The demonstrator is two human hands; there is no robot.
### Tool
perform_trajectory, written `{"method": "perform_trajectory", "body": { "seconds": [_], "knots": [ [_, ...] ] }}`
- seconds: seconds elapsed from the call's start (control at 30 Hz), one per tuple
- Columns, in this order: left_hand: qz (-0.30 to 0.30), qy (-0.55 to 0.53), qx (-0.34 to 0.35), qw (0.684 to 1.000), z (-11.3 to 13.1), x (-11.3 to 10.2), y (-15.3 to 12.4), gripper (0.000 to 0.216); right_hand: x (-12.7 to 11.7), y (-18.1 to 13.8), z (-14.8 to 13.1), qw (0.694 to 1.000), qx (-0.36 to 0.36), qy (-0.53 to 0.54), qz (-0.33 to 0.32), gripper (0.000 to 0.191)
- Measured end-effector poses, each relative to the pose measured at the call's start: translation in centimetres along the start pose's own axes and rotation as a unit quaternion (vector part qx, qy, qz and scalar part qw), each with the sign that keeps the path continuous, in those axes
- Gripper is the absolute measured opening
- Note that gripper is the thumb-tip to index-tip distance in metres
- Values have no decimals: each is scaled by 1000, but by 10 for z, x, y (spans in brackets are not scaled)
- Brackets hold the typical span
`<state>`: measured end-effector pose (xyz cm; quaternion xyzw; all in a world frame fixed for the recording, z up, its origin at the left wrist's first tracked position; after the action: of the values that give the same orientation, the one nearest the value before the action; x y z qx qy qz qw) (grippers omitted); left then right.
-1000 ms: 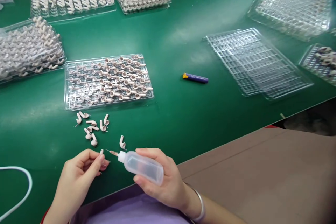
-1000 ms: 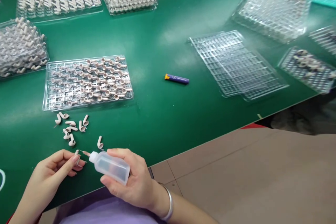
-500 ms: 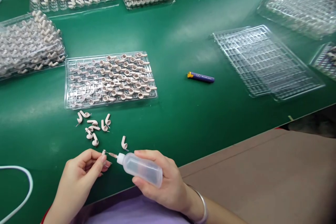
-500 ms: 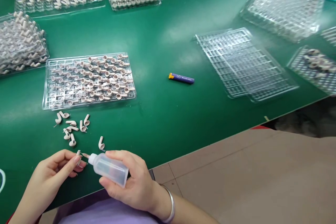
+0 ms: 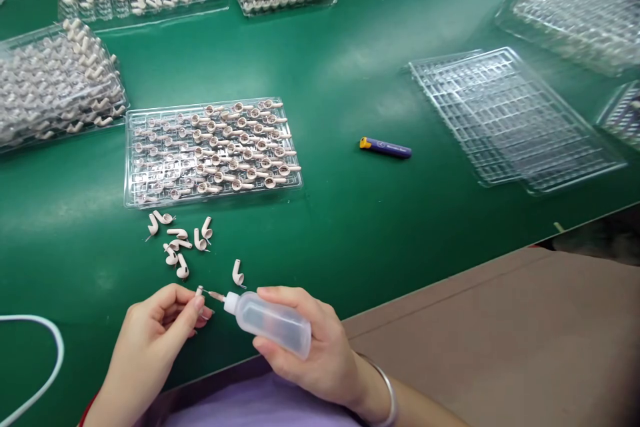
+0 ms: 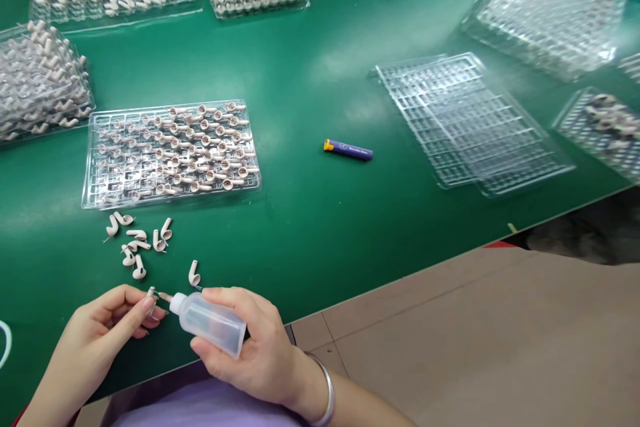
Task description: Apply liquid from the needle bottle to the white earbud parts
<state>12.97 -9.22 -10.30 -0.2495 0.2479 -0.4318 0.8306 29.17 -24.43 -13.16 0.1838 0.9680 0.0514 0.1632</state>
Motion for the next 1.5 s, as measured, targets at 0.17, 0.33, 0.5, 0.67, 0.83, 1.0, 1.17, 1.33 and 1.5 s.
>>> {"method": "perform_trajectory", "body": {
  "seconds": [0.17,0.33,0.5,0.67,0.83,1.0,1.17,1.33,1.5],
  "knots": [
    [4,-1,4,1000,-1,0,-1,35,-1,0,-2,1000,6,-11,0,41],
    [1,-1,-1,1000,0,0,-1,36,-1,1,-2,1000,8,-12,0,41],
    [-2,4,-3,1000,2,0,-1,37,0,0,-2,1000,6,-6,6,41],
    [-4,4,-3,1000,2,0,-1,37,1,0,-1,1000,4,-1,10,42],
    [-7,0,-3,1000,1,0,-1,36,1,0,-1,1000,2,1,14,42],
    [-9,-1,-2,1000,2,0,-2,37,1,-1,0,1000,1,-5,15,42],
    [-13,0,-10,1000,2,0,0,38,0,0,-1,1000,-2,-8,12,42],
    [-10,-5,-17,1000,1,0,-1,38,1,0,0,1000,-2,-6,15,43],
    [-10,-5,-26,1000,0,-1,-1,41,2,-7,2,999,22,48,5,42]
  ]
}}
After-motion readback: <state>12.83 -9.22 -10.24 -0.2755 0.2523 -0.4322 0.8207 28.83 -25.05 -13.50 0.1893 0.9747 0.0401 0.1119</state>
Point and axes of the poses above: each hand's wrist, its own y-axis towards the middle knuckle, its own x-axis out of the palm, z = x × y, the point moved 1 cm from there along y, towards the middle knuckle, and after that the axes turned 6 degrees about -z, right-handed, at the moved point
